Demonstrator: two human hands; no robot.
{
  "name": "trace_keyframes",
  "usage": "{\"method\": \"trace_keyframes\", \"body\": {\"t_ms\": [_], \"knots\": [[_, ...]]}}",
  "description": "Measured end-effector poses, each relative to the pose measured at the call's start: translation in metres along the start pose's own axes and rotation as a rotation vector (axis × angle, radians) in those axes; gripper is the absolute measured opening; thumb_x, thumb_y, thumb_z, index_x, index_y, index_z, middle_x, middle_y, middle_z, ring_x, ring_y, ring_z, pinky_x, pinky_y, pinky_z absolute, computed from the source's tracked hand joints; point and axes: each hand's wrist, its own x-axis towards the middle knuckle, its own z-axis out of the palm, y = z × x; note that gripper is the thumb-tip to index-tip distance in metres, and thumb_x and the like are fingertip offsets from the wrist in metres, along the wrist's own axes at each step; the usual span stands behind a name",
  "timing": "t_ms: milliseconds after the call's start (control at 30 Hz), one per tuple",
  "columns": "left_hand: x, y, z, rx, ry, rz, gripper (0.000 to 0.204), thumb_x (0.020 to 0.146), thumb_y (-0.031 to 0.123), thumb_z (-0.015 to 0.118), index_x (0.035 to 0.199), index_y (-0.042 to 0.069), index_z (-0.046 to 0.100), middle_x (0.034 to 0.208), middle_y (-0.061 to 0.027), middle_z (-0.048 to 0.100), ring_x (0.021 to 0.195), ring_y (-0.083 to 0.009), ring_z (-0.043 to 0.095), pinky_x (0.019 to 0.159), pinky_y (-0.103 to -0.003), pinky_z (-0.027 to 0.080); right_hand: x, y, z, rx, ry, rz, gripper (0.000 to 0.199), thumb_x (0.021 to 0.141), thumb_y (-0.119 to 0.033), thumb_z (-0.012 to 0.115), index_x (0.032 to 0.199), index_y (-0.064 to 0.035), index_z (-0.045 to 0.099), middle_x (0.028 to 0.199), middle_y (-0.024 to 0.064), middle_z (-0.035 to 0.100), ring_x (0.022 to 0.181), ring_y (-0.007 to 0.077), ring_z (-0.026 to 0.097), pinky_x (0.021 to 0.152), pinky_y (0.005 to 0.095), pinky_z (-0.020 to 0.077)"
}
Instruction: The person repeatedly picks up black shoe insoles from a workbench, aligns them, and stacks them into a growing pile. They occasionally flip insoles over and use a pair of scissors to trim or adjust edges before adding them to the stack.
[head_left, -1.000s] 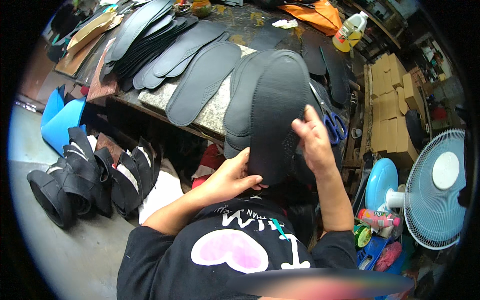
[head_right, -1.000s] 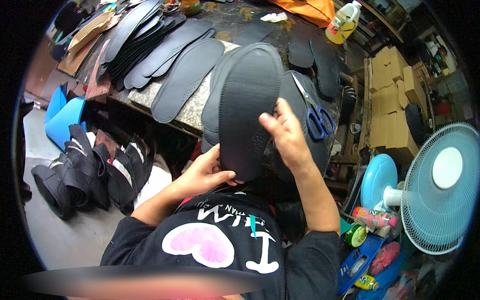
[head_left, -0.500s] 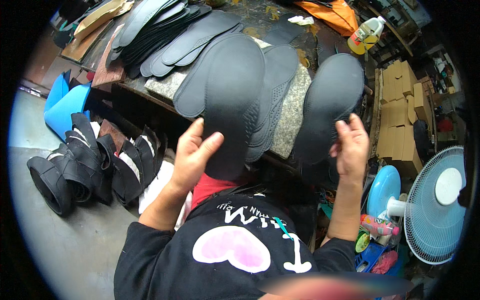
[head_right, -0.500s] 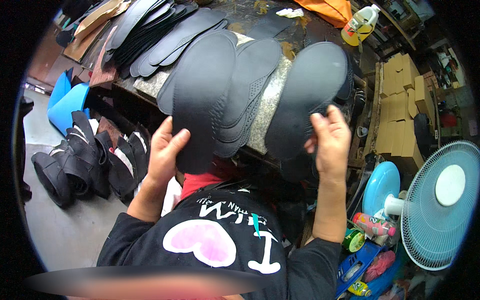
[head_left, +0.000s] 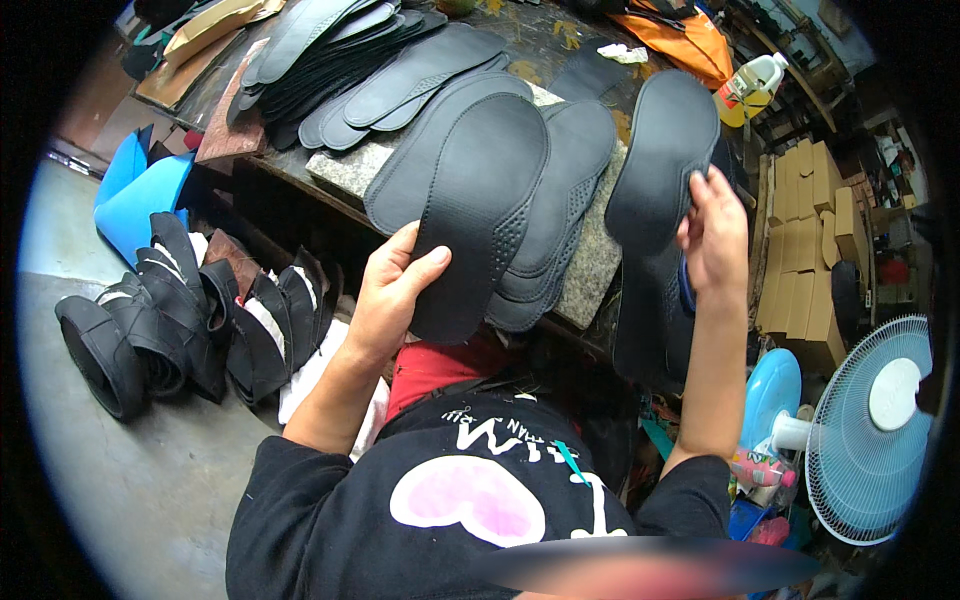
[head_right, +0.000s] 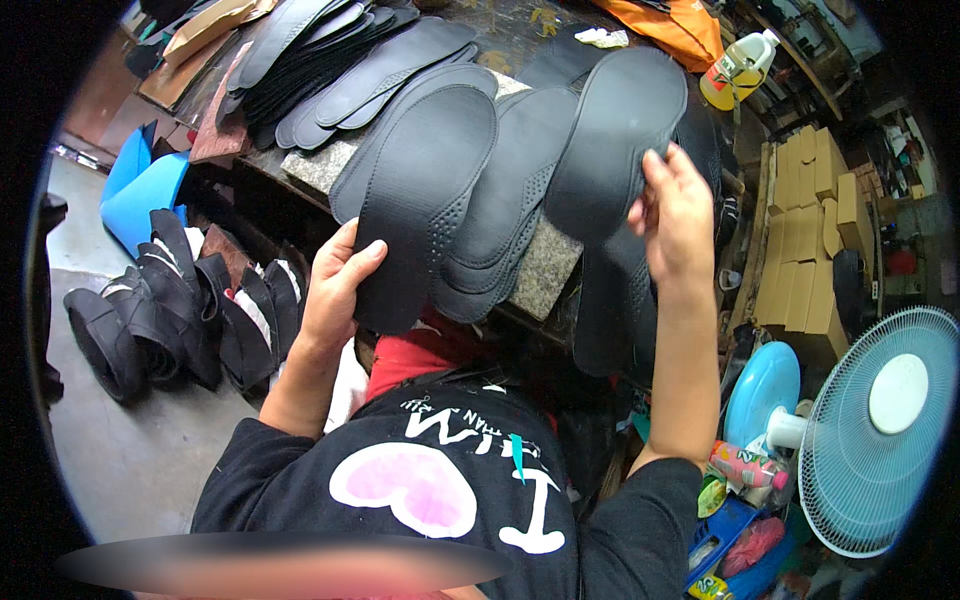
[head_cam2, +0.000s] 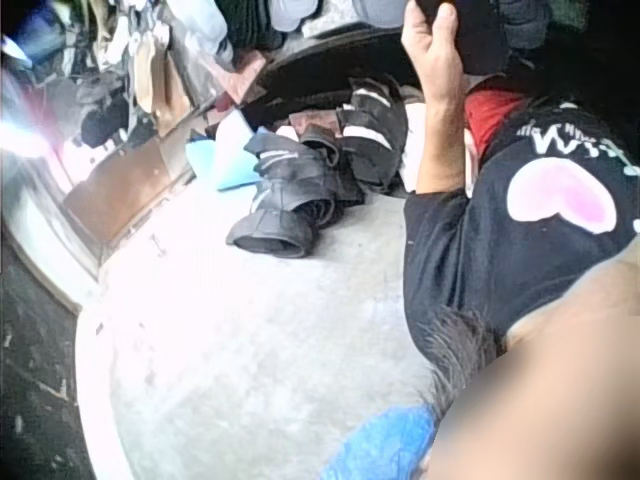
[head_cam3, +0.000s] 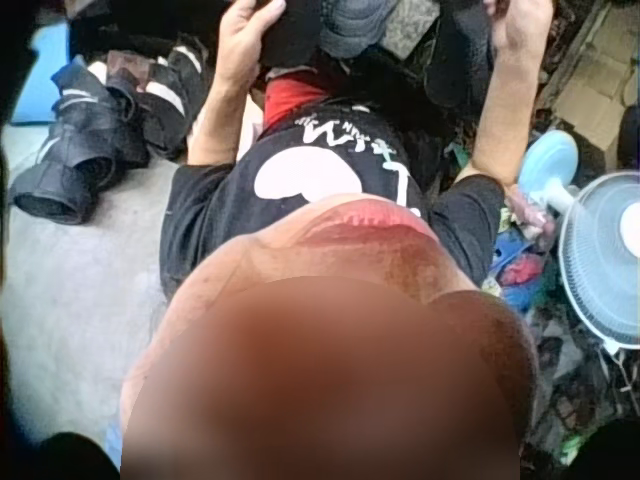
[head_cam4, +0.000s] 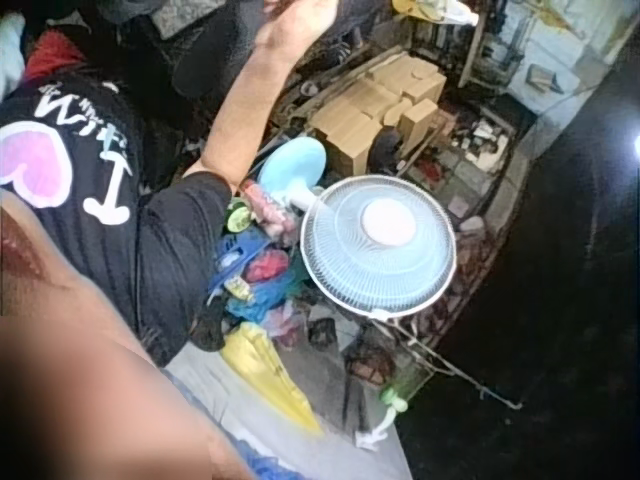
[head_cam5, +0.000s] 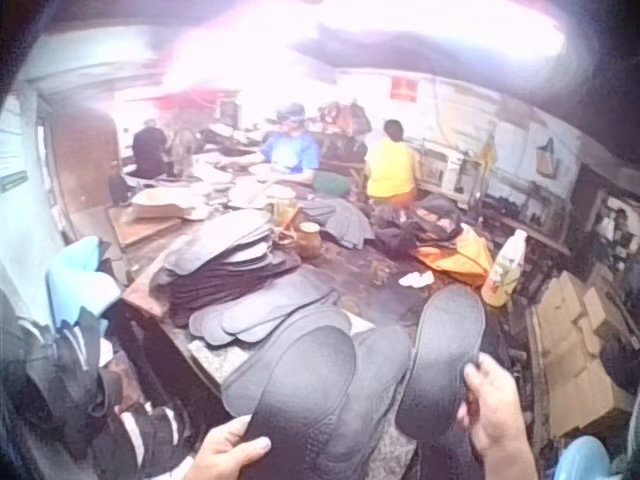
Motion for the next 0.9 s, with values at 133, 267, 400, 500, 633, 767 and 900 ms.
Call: {"method": "trace_keyframes", "body": {"t_ms": [133, 267, 400, 500, 633, 767, 900], "knots": [[-0.002, 0.000, 0.001, 0.013, -0.010, 0.010, 0.030, 0.093, 0.006, 0.057, 0.121, -0.004, 0.056, 0.112, -0.0088, 0.064, 0.098, -0.0124, 0.061, 0.088, -0.026, 0.049, 0.096, -0.015, -0.011, 0.141, -0.037, 0.007, 0.011, 0.095, -0.021, 0.057, 0.094, -0.0095, 0.056, 0.074, -0.0032, 0.057, 0.053, 0.0068, 0.052, 0.046, 0.0202, 0.0421], [-0.002, -0.001, 0.003, -0.016, -0.007, -0.025, 0.032, 0.092, 0.006, 0.057, 0.123, -0.003, 0.056, 0.113, -0.0083, 0.064, 0.098, -0.0122, 0.061, 0.089, -0.026, 0.048, 0.163, -0.026, -0.009, -0.023, 0.191, 0.074, 0.037, 0.095, -0.036, 0.055, 0.115, -0.0053, 0.052, 0.095, 0.0122, 0.061, 0.070, 0.0175, 0.062, 0.058, 0.0275, 0.0518], [0.004, -0.002, 0.005, -0.043, -0.011, -0.026, 0.033, 0.093, 0.007, 0.057, 0.124, -0.003, 0.055, 0.114, -0.0077, 0.064, 0.101, -0.0120, 0.060, 0.090, -0.026, 0.047, 0.119, -0.015, 0.019, -0.570, 0.000, 0.065, 0.051, 0.096, -0.051, 0.044, 0.111, -0.0049, 0.060, 0.082, 0.0038, 0.063, 0.060, 0.0096, 0.056, 0.053, 0.0201, 0.0431], [0.012, -0.008, 0.015, -0.072, -0.098, -0.009, 0.034, 0.092, 0.005, 0.056, 0.125, -0.003, 0.053, 0.115, -0.0095, 0.064, 0.101, -0.0148, 0.061, 0.091, -0.028, 0.048, 0.041, 0.008, 0.050, -0.315, -0.567, 0.261, 0.038, 0.093, -0.043, 0.054, 0.090, -0.0056, 0.060, 0.069, 0.0054, 0.063, 0.054, 0.0093, 0.058, 0.047, 0.0197, 0.0430], [0.036, -0.010, 0.017, 0.874, -0.096, 0.385, 0.036, 0.094, 0.028, 0.055, 0.115, -0.001, 0.057, 0.102, -0.0107, 0.059, 0.096, -0.0223, 0.057, 0.083, -0.035, 0.047, -0.020, 0.024, 0.057, -0.128, -0.322, 0.320, 0.017, 0.089, -0.017, 0.064, 0.097, -0.0030, 0.058, 0.070, 0.0003, 0.061, 0.051, 0.0066, 0.057, 0.047, 0.0185, 0.0466], [0.047, -0.019, 0.019, 1.585, 0.070, 0.433, 0.043, 0.082, 0.037, 0.068, 0.109, 0.005, 0.061, 0.096, -0.0144, 0.057, 0.093, -0.0297, 0.057, 0.077, -0.037, 0.050, -0.030, 0.030, 0.035, -0.156, -0.205, 0.294, 0.019, 0.091, -0.016, 0.061, 0.104, -0.0034, 0.057, 0.072, 0.0016, 0.063, 0.051, 0.0072, 0.059, 0.047, 0.0180, 0.0482], [0.044, -0.022, 0.020, 1.549, 0.026, 0.445, 0.041, 0.074, 0.036, 0.074, 0.102, 0.007, 0.062, 0.091, -0.0099, 0.058, 0.089, -0.0290, 0.059, 0.073, -0.037, 0.050, -0.042, 0.035, 0.019, -0.092, -0.176, 0.289, 0.020, 0.091, -0.016, 0.062, 0.105, -0.0030, 0.056, 0.074, 0.0034, 0.065, 0.053, 0.0086, 0.060, 0.048, 0.0180, 0.0479]]}}
